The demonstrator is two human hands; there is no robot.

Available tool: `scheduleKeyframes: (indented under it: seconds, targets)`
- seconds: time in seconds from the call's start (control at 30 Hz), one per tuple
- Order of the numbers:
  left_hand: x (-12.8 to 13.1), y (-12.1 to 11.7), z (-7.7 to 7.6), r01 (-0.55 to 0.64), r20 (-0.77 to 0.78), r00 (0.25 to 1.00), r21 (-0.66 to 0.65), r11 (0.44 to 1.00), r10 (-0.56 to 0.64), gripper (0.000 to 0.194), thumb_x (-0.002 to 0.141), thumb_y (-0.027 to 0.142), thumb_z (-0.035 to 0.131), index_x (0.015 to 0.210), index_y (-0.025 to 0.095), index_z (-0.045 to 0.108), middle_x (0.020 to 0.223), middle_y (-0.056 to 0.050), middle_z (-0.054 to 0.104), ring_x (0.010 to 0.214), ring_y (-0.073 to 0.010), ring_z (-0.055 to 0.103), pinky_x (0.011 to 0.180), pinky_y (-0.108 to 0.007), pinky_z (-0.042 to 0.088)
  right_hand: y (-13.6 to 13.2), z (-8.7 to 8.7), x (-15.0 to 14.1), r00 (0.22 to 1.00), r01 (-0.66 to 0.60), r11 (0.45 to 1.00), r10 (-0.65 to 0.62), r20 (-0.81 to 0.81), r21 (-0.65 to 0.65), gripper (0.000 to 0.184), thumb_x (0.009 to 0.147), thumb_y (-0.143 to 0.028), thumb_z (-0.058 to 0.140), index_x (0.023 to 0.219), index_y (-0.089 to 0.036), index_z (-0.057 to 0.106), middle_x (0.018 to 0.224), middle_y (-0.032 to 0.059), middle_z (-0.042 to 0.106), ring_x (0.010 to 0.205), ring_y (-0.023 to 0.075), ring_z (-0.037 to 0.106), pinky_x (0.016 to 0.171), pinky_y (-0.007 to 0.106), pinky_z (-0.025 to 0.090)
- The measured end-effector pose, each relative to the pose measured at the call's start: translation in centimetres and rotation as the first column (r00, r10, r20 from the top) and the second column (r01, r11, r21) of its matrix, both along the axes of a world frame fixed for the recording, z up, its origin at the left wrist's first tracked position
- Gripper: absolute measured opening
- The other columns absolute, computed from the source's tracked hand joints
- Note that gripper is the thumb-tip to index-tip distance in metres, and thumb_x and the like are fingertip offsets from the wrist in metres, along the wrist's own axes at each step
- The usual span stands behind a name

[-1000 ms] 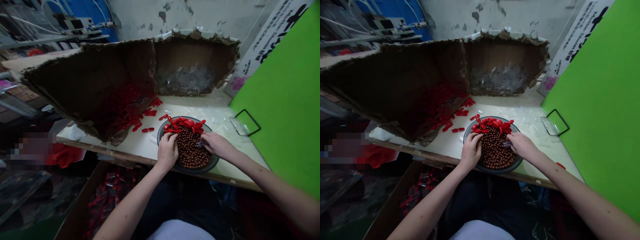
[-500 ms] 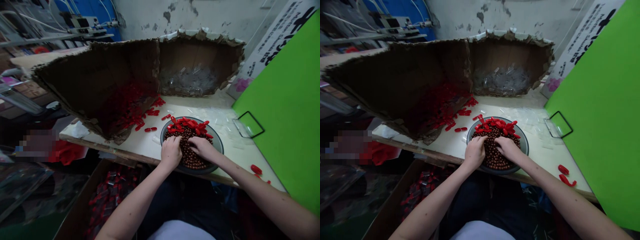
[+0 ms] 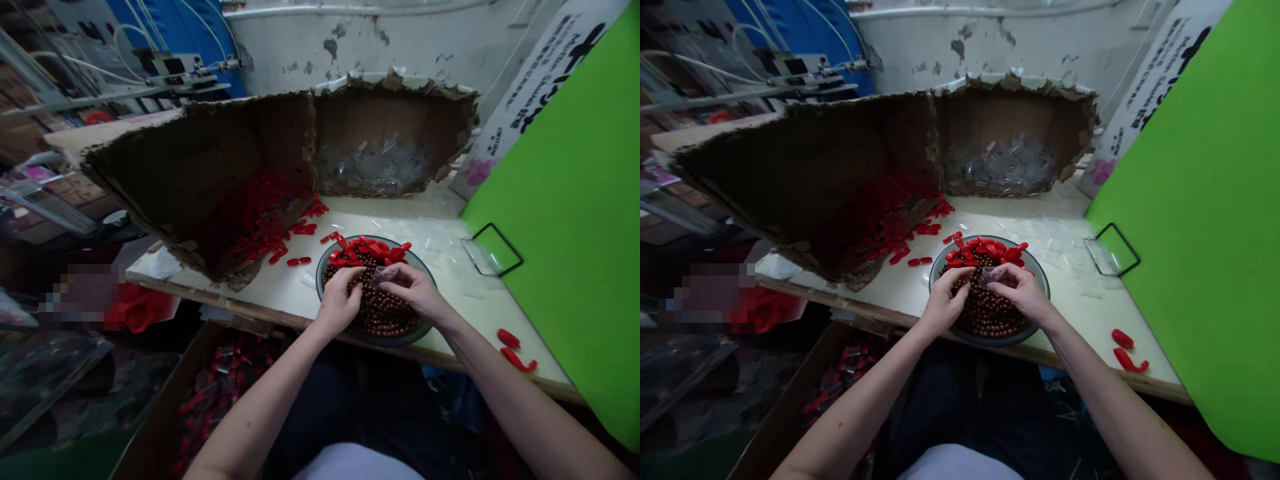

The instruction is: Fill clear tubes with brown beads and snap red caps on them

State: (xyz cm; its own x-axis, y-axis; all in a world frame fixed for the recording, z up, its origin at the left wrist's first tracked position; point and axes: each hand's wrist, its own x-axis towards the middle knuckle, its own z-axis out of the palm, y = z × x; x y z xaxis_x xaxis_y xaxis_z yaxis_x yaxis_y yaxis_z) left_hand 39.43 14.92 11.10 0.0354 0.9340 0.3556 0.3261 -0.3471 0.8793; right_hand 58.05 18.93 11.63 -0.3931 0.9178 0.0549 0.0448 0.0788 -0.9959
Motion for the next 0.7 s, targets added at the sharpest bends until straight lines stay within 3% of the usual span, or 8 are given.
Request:
scheduleKeyframes:
  seconds: [0.13,0.23,0.4,0.53,0.7]
  targets:
    - [1.1,0.2,0.8,0.207,0.358,0.924,-0.171,0.963,-0.135,0.035,0.077,0.009,0.054,0.111,0.015,0.063,0.111,-0.009,0.068,0.102,-0.0198,0.063,0.092,-0.033,0.048,-0.2,0.8,-0.3,1.0,-0.027,0.999,0.027,0.012,0.023,0.028,0.072,-0.036,0.075,0.09,-0.02,0.061,0.101,0.0047,0.07,0.095,0.0218,0.067,0.094,0.04,0.049]
    - [1.4,0.4,1.2,0.26,0.498,0.861,-0.255,0.931,-0.104,0.033,0.073,0.011,0.059,0.106,0.014,0.066,0.105,-0.009,0.07,0.096,-0.0194,0.065,0.084,-0.03,0.05,-0.4,1.3,-0.2,0.999,-0.035,0.999,0.034,0.04,0.039,0.03,0.073,-0.033,0.074,0.096,-0.021,0.059,0.104,0.0052,0.069,0.095,0.0217,0.067,0.093,0.041,0.05]
    - [1.0,0.7,1.3,0.334,0.64,0.766,-0.319,0.887,-0.058,0.034,0.066,0.018,0.07,0.1,0.013,0.069,0.091,-0.007,0.073,0.079,-0.0153,0.064,0.07,-0.024,0.049,-0.7,2.3,0.5,0.995,-0.089,0.996,0.089,0.04,0.019,0.033,0.076,-0.031,0.071,0.103,-0.021,0.056,0.107,0.0059,0.069,0.099,0.0221,0.067,0.093,0.04,0.051]
    - [0.8,0.6,1.3,0.365,0.713,0.7,-0.315,0.876,-0.035,0.034,0.063,0.019,0.074,0.097,0.013,0.071,0.09,-0.007,0.073,0.078,-0.0145,0.063,0.068,-0.023,0.048,-0.8,3.0,1.1,0.991,-0.121,0.991,0.124,0.052,-0.053,0.034,0.078,-0.034,0.069,0.108,-0.021,0.058,0.106,0.0058,0.07,0.098,0.0213,0.066,0.09,0.038,0.051]
    - [1.2,0.2,1.2,0.359,0.657,0.751,-0.333,0.872,-0.059,0.033,0.064,0.014,0.071,0.097,0.014,0.071,0.092,-0.006,0.072,0.081,-0.0157,0.064,0.07,-0.024,0.048,-0.9,2.8,0.5,0.996,-0.065,0.998,0.066,0.067,-0.016,0.033,0.075,-0.038,0.072,0.101,-0.02,0.062,0.105,0.0047,0.07,0.095,0.0202,0.066,0.089,0.036,0.051]
